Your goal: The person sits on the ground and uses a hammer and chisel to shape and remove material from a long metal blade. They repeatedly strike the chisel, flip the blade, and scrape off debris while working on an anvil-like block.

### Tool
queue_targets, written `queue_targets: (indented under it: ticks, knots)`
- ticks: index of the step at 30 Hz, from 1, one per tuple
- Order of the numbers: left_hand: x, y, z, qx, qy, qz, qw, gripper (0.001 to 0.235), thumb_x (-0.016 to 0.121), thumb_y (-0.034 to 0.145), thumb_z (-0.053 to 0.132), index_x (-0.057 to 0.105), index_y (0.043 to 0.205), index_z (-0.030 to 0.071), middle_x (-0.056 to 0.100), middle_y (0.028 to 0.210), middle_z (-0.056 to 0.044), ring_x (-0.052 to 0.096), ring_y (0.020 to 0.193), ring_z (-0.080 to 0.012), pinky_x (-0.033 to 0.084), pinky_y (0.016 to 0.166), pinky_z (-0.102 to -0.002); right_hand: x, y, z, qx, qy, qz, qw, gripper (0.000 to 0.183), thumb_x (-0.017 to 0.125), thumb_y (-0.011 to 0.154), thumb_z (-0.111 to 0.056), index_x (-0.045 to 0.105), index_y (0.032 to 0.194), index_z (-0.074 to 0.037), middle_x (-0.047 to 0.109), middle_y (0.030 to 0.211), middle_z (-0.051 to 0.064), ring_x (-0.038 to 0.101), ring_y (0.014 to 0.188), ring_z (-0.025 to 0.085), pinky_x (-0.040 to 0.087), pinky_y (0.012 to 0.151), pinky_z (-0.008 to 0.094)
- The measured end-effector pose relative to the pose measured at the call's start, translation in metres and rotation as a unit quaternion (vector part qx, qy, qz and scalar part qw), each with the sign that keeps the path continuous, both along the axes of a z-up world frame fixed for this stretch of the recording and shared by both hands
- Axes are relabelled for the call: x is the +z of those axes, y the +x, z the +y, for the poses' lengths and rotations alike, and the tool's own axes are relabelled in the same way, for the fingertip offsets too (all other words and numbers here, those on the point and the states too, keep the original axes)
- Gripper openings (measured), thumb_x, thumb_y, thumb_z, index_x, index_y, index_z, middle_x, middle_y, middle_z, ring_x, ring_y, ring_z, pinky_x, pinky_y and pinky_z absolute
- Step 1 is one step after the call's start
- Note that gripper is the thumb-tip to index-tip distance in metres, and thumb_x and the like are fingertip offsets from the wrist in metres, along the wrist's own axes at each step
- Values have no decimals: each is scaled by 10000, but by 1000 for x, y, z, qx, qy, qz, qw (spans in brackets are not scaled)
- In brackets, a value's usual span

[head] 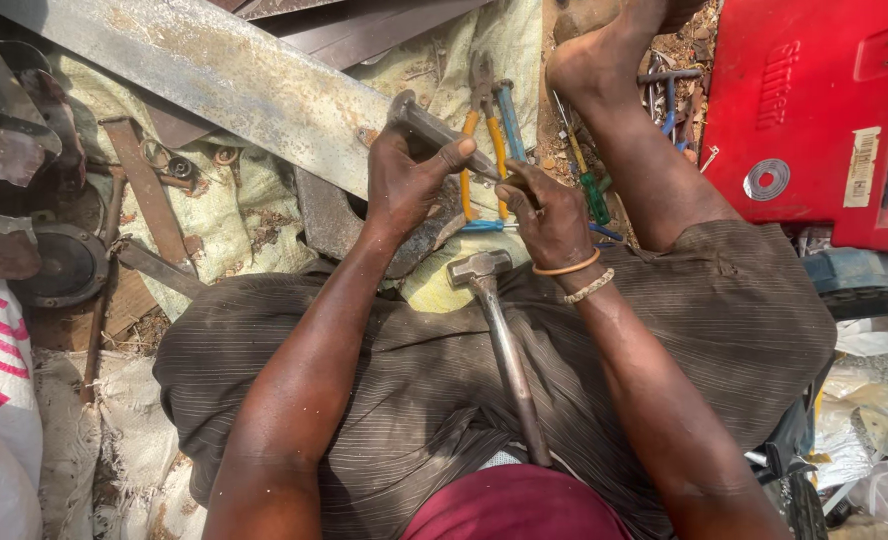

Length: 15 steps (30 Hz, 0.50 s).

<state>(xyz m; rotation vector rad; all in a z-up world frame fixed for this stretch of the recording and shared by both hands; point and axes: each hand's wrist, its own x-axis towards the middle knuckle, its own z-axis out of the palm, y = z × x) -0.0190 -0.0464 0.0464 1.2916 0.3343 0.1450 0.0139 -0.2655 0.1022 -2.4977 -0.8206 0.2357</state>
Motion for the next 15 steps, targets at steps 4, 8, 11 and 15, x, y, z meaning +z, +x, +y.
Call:
queue_targets:
  ticks: [4,8,11,15]
  knots:
    - [-12,1,7,49,37,-78,995,587,878,846,408,639,1139,-41,794,989,-174,792,964,-261,647,882,-379,-36,-16,-6,-10,-155,-41,987,376,775,862,-274,721,1163,-57,655,918,163,651,714,277,554,591,418]
    - [-19,-1,6,36,-5,-30,999,622,776,846,497,608,1170,-8,751,970,-170,793,899,-243,700,786,-377,-68,-32,-14,2,-192,-53,980,327,786,802,-330,738,1046,-118,580,844,127,624,688,266,544,575,407]
    - [-14,-1,5,17,-91,-46,995,586,698,919,512,601,1198,5,738,1026,-172,777,950,-244,681,840,-385,-50,-34,-21,-19,-271,5,962,263,674,985,-314,710,1150,-112,606,851,103,624,600,242,523,503,409]
    - [-20,4,3,-13,-63,-33,997,508,637,969,505,691,1102,18,784,974,-120,810,901,-221,695,820,-377,8,-38,-38,-222,-44,269,936,314,566,1040,-343,645,1213,-92,683,767,130,678,656,276,574,581,369]
